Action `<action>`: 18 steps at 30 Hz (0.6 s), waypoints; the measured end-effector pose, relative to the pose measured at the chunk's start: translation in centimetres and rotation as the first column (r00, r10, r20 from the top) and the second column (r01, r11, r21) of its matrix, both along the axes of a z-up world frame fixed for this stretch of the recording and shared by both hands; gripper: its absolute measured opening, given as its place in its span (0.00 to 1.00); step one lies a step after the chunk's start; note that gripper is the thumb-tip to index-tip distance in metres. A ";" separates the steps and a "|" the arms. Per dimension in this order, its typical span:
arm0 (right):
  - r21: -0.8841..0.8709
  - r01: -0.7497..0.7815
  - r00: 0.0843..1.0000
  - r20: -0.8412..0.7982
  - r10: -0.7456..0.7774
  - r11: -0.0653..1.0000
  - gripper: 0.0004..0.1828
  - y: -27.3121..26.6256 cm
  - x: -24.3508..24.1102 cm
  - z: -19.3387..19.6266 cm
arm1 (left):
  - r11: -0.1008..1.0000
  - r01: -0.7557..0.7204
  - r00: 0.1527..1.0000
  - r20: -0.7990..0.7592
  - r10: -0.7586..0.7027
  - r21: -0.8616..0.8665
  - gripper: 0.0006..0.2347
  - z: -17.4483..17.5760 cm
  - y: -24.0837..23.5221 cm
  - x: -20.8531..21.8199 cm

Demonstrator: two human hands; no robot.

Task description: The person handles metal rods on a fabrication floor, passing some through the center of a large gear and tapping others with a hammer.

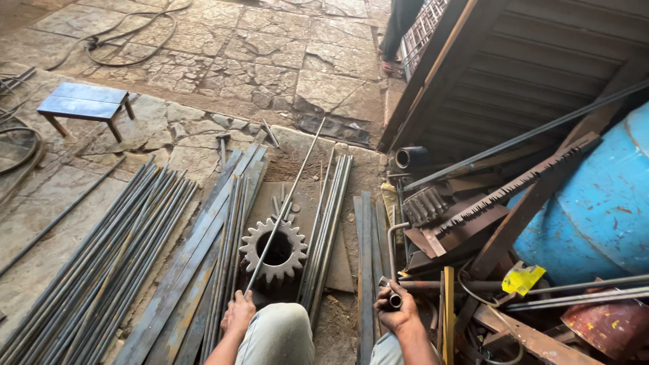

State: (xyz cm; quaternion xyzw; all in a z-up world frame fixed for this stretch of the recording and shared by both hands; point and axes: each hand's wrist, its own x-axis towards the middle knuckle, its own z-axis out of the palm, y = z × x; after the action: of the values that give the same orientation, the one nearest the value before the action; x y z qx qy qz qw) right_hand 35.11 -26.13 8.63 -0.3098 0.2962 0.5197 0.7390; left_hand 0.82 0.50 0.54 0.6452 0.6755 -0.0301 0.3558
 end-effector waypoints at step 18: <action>0.039 0.003 0.999 -0.042 -0.001 0.999 0.14 -0.7 0.4 -0.8 | 0.999 -0.014 1.000 0.016 0.014 -0.033 0.30 0.0 0.2 -0.3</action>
State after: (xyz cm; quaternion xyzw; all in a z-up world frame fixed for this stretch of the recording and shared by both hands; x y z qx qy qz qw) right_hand 35.51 -26.83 7.86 -0.2841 0.3018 0.5309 0.7391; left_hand 0.51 0.72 0.55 0.6347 0.6765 -0.0338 0.3721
